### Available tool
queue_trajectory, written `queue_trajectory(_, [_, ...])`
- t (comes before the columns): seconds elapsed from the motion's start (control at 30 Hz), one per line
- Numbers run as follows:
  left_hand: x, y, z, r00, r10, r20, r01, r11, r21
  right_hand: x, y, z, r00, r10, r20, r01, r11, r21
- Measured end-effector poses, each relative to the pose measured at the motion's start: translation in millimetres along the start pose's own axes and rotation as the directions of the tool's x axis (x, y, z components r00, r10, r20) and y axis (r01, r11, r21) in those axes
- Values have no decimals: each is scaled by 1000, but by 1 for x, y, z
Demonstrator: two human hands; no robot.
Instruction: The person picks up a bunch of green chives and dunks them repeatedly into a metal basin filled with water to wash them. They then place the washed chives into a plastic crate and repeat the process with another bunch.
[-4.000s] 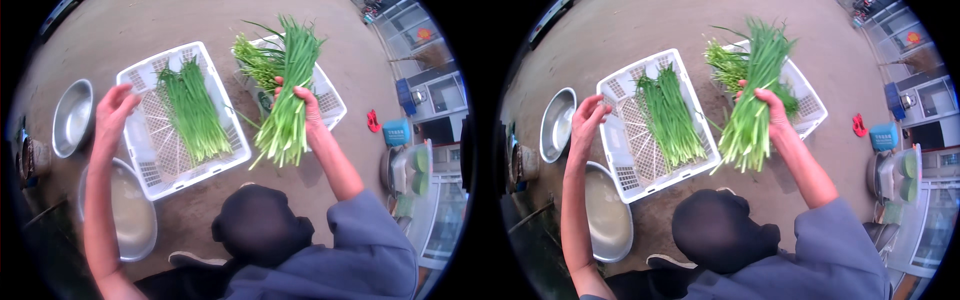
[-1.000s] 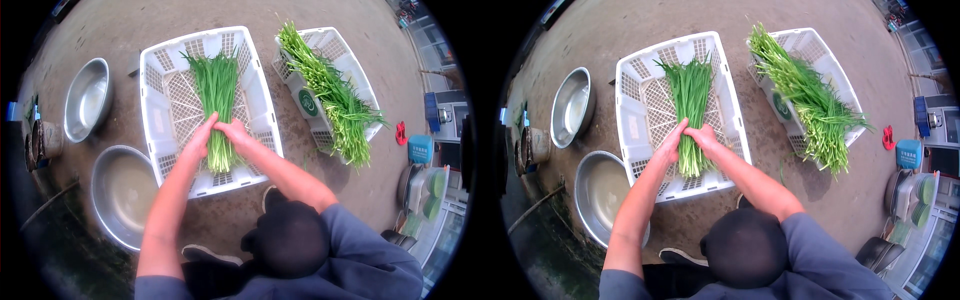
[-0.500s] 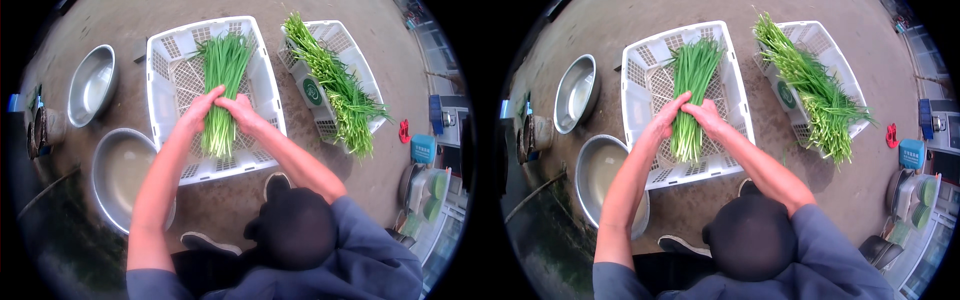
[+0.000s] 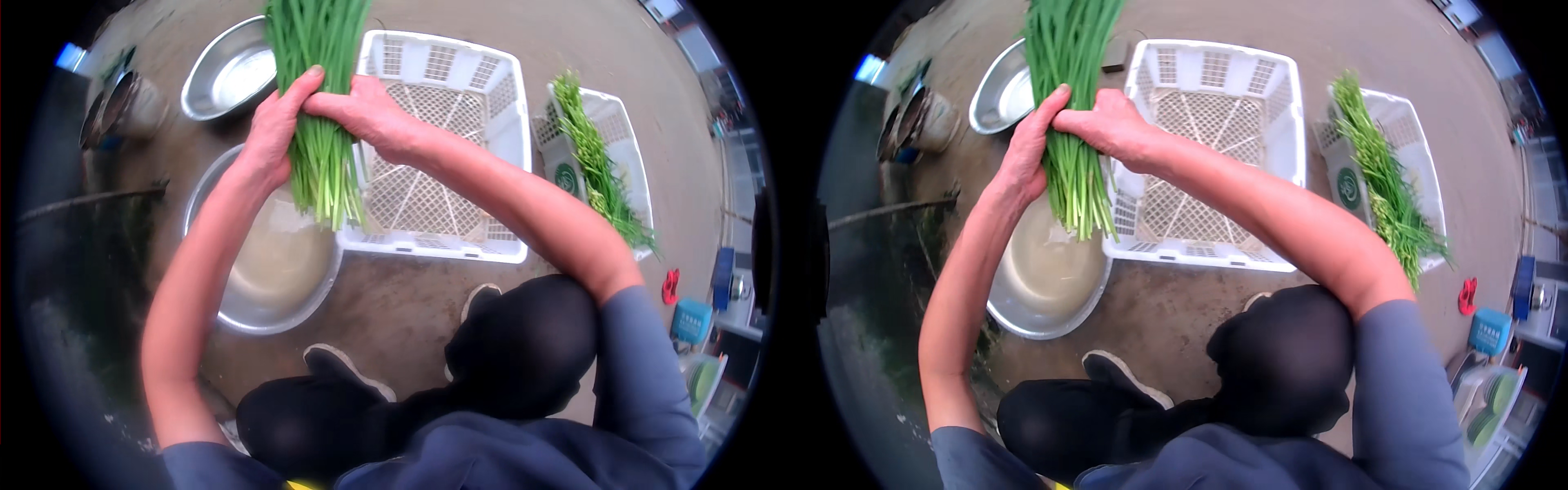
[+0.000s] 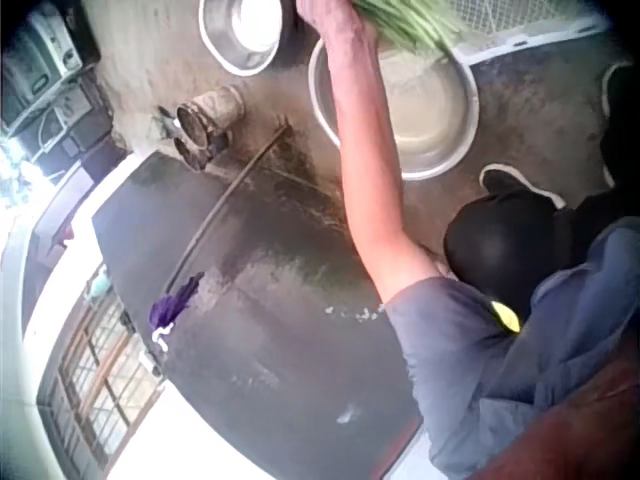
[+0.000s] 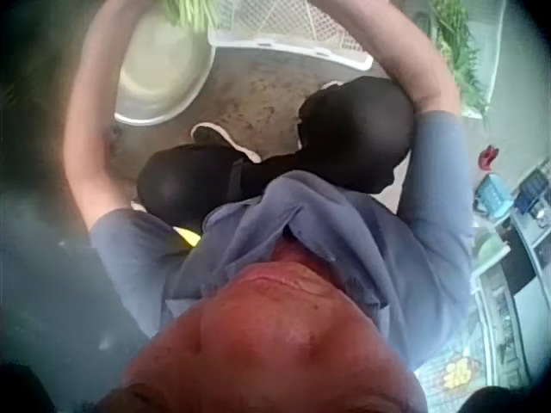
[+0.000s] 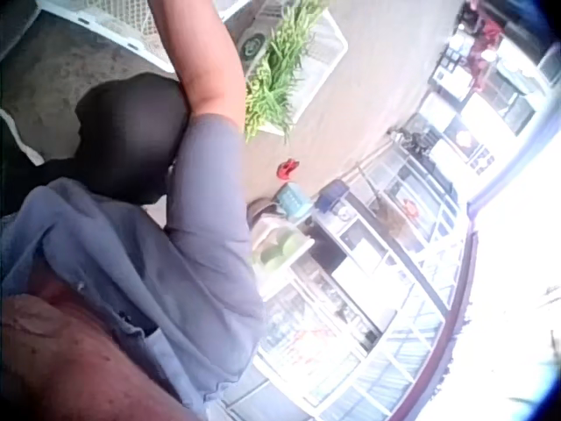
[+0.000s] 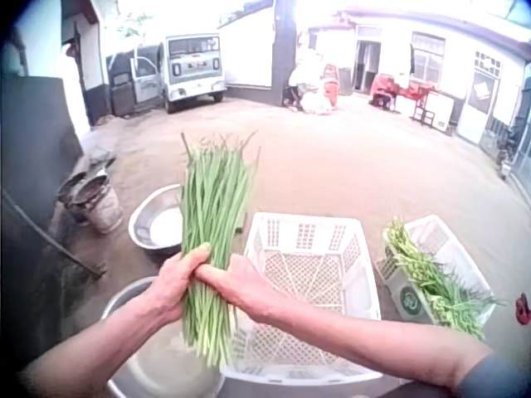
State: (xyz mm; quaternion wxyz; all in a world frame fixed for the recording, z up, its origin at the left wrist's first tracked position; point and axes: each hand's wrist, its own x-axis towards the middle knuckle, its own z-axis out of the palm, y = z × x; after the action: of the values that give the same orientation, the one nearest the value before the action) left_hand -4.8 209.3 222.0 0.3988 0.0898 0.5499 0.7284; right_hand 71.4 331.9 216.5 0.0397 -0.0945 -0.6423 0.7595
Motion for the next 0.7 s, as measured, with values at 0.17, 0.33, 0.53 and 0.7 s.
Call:
queue_trajectory(0.17, [-57,-18,-82,967,109,-229,-129,989,-76,32,39,79,956,65,286,-29,991,-129])
queue_trajectory(0.33, [-88,-93,-156,913,-2,-408,-94,972,-215,33,112,137,879,352,323,-274,925,-264])
queue_trajectory(0.53, [-112,-192,-232,864,-132,-485,98,991,-95,-5,220,146,965,262,17,-180,707,-684])
queue_trajectory(0.7, [-139,-179,-185,644,-317,-696,341,934,-110,-17,232,119,955,226,-190,-293,643,-707])
